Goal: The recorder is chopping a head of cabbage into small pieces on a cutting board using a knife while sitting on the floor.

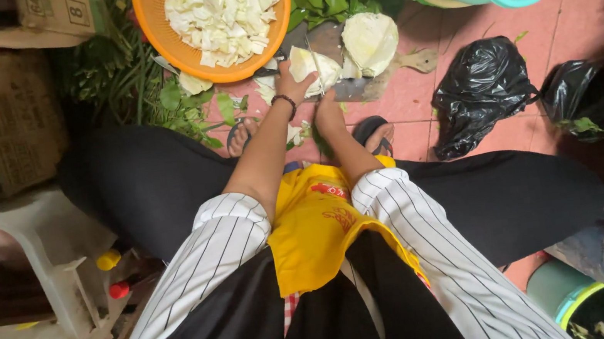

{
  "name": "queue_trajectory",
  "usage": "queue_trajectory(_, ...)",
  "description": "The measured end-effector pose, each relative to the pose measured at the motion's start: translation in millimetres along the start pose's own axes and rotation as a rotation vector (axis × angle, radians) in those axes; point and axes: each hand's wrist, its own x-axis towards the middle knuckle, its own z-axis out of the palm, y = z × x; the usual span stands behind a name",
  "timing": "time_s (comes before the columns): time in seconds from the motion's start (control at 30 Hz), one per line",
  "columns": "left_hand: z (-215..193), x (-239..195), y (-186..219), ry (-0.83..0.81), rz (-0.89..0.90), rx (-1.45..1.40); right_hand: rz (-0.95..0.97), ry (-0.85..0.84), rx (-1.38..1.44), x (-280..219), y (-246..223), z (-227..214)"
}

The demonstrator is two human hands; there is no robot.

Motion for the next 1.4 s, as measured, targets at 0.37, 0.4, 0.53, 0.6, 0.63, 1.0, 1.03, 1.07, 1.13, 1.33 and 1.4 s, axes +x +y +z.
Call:
queue_trajectory(0.37,-9,0,13,-0.039,-0.081,-0.085,0.003,-0.094,-0.003,-24,9,-10)
queue_trajectory(0.4,-10,1,12,-0.054,-0.09,-0.085,0.024,-0.087,0.024,-27,1,-10)
queue_trajectory(0.53,-9,4,17,-0.086,-0.115,-0.115,0.064,-0.054,0.019,-5,16,18)
queue_trajectory(0.6,-12,2,16,-0.075,-0.126,-0.164,0.093,-0.024,0.015,-4,7,18)
queue_trajectory(0.63,-13,6,17,-0.066,-0.129,-0.164,0.086,-0.031,0.014,-4,-2,13)
queue_trajectory(1.0,-25,-8,50,-0.079,-0.281,-0.363,0.08,-0.088,-0.011,-14,57,22)
queue_trajectory(1.03,-27,-10,51,-0.078,-0.269,-0.361,0.074,-0.079,-0.005,-12,56,19)
queue_trajectory(1.07,-30,-12,51,-0.174,-0.35,-0.381,0.068,-0.084,-0.03,-11,55,17)
queue_trajectory(1.13,-40,-15,53,-0.254,-0.417,-0.407,0.041,-0.084,-0.059,-18,30,-8)
queue_trajectory(1.33,-117,-33,147,-0.592,-0.378,-0.416,0.093,-0.312,0.329,-25,-4,-62)
queue_trajectory(1.4,-159,-54,212,-0.652,-0.25,-0.565,-0.033,-0.284,0.433,-34,-34,-96)
